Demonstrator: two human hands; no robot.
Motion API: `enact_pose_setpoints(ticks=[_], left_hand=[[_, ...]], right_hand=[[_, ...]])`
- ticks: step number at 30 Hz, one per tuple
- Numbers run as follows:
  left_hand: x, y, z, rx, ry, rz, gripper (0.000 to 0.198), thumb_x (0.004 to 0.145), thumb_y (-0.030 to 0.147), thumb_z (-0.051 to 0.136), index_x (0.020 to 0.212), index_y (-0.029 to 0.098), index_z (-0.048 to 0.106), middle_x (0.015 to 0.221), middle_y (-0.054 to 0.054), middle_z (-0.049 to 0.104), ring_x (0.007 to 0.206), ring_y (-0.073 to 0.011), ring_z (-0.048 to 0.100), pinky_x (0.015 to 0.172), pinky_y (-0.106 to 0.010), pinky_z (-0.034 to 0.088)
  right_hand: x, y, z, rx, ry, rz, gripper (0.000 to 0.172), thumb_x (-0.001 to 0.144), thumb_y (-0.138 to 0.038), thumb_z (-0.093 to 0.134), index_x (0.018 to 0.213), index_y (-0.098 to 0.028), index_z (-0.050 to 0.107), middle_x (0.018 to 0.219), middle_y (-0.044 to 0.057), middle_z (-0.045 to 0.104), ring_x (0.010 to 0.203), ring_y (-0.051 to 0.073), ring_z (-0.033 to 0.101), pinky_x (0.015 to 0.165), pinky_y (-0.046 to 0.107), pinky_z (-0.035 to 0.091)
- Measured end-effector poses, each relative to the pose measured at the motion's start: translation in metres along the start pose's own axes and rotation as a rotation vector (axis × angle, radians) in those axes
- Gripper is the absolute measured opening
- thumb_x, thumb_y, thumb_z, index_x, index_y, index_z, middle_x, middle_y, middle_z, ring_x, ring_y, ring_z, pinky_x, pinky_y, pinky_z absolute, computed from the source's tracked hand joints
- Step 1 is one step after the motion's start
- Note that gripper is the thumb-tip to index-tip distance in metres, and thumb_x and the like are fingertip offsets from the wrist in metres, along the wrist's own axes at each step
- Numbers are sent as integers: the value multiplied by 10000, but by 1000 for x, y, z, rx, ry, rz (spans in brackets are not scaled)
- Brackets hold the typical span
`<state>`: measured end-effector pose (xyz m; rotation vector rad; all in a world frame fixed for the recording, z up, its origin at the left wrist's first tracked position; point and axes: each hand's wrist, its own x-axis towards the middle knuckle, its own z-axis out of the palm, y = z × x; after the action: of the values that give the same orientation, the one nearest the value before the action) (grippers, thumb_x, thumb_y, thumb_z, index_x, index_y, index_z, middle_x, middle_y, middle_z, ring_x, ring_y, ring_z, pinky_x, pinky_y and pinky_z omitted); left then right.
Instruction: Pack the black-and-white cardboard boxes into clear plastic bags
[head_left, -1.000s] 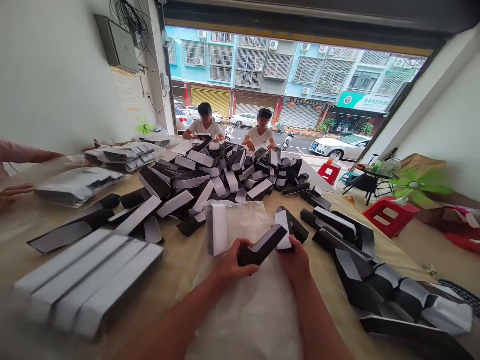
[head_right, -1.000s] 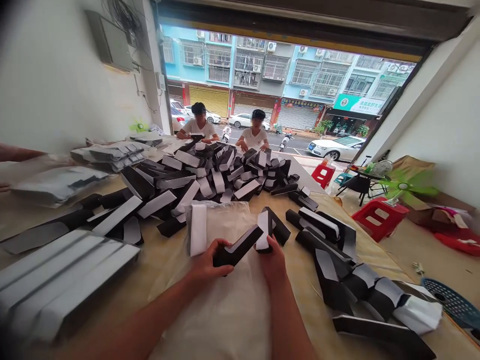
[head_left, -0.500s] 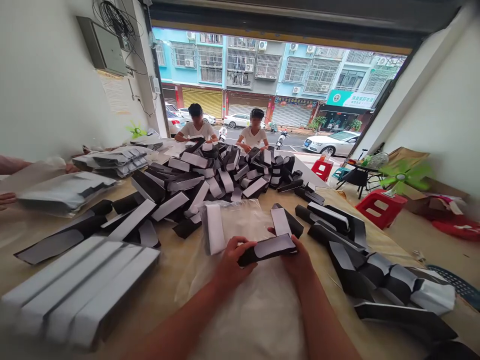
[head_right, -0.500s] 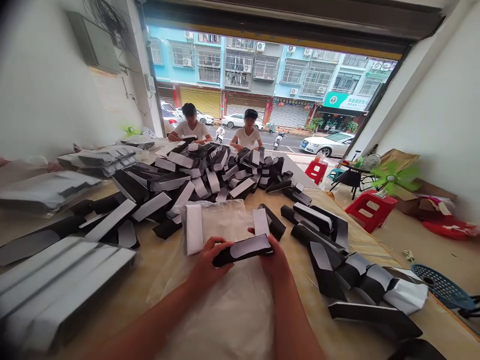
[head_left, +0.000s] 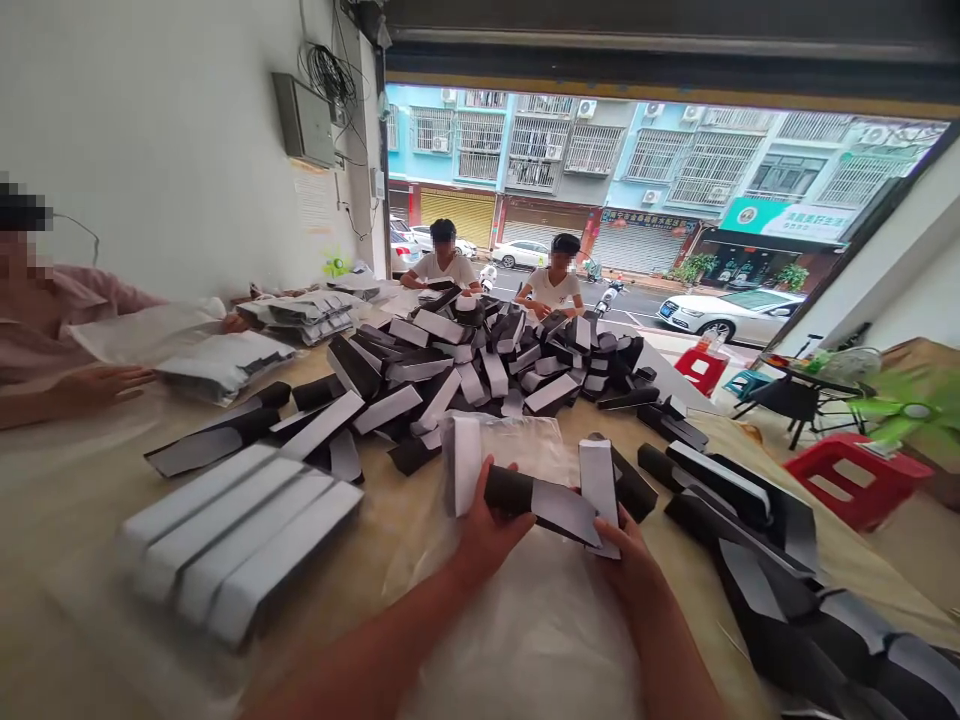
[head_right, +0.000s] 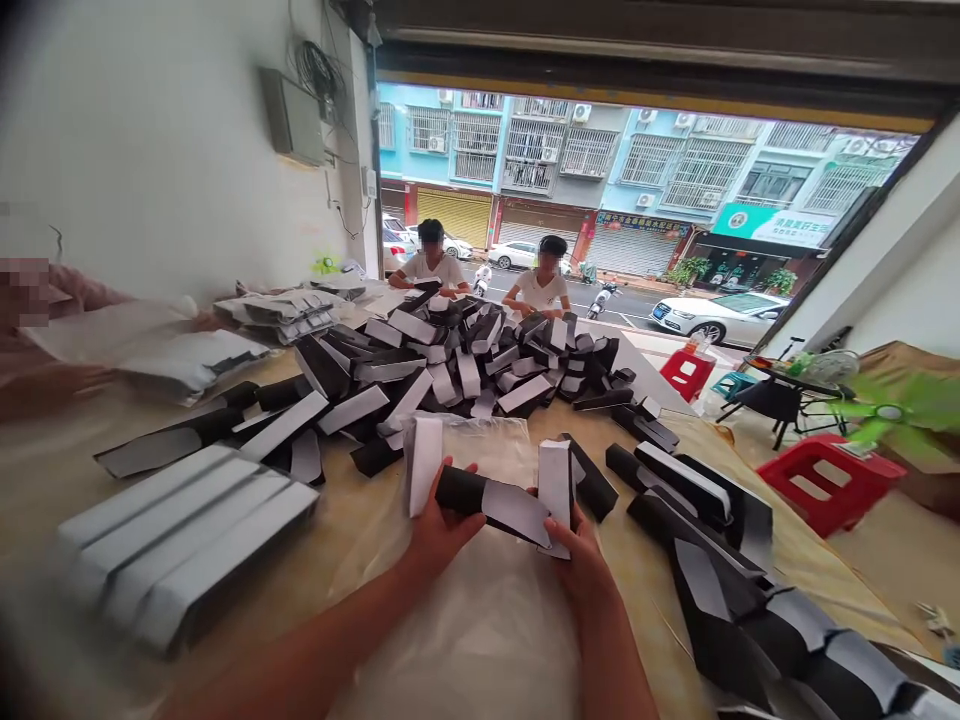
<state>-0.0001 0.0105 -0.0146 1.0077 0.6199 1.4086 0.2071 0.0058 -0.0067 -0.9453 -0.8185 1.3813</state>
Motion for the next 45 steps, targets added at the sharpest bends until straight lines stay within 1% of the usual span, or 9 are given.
enact_pose_setpoints(ticks=[10, 16, 20, 22, 25, 31, 35, 40, 45], left_hand=[[2, -4, -3, -122, -37, -54, 1120, 631, 216, 889, 1529, 351, 234, 1389, -124, 584, 1101, -254, 662, 980, -415, 505], [1, -1, 1, -183, -168, -74, 856, 709, 301, 847, 1442, 354, 409, 1424, -99, 558, 1175, -307, 636, 1064, -501, 442], [0, 7, 1, -114, -170, -97, 534, 780, 327, 793, 1258, 258, 566, 1277, -97, 652, 1205, -314, 614, 1071, -479, 437], [-1, 11, 1, -102, -169, -162, 471, 812, 384, 759, 1221, 237, 577, 1211, -100, 679, 1151, -314, 642, 999, -463, 486], [-3, 14, 2, -119, -190, -331, 553, 822, 482, 726, 1286, 239, 547, 1161, -101, 697, 1033, -291, 684, 863, -418, 531], [-2, 17, 1, -214, -147, -494, 480, 832, 532, 697, 1154, 183, 628, 966, -78, 714, 884, -233, 680, 805, -350, 497], [1, 16, -1, -241, -86, -519, 402, 849, 510, 684, 1072, 177, 658, 997, -73, 704, 938, -225, 652, 866, -342, 480], [3, 14, 0, -304, -102, -518, 389, 848, 476, 695, 1133, 218, 634, 1153, -77, 690, 1149, -267, 606, 1009, -393, 448], [3, 13, -1, -318, -96, -529, 428, 848, 454, 702, 1200, 227, 611, 1229, -85, 667, 1209, -269, 584, 1014, -400, 461]], right_hand=[[2, 2, 0, -28, -7, 52, 614, 585, -352, 846, 1170, -220, 710, 990, 85, 785, 851, 302, 724, 654, 348, 550], [0, 6, 8, -114, -93, 109, 476, 588, -353, 874, 1032, -253, 733, 1021, 77, 775, 883, 304, 722, 745, 375, 548], [-1, 4, 11, -119, -163, 99, 453, 630, -373, 867, 1048, -257, 738, 1088, 74, 762, 915, 298, 716, 772, 378, 549], [-1, 3, 11, -93, -176, 105, 406, 691, -410, 831, 1049, -245, 735, 1126, 84, 750, 906, 291, 718, 773, 391, 555], [1, 4, 10, -32, -137, 102, 378, 733, -449, 801, 1032, -227, 735, 1139, 96, 745, 917, 282, 719, 772, 391, 563], [6, 8, 5, -33, 2, 73, 466, 601, -438, 896, 991, -245, 730, 1002, 79, 780, 840, 262, 723, 706, 363, 566], [4, 5, 8, -50, -16, 76, 506, 576, -415, 918, 1009, -251, 715, 967, 69, 783, 874, 261, 724, 743, 361, 567], [2, 2, 13, -11, -11, 53, 493, 656, -429, 873, 1074, -241, 690, 1041, 81, 773, 895, 269, 723, 713, 355, 574], [3, -1, 17, -39, 9, 19, 459, 706, -464, 827, 1070, -214, 702, 1194, 102, 728, 896, 263, 711, 726, 359, 583]])
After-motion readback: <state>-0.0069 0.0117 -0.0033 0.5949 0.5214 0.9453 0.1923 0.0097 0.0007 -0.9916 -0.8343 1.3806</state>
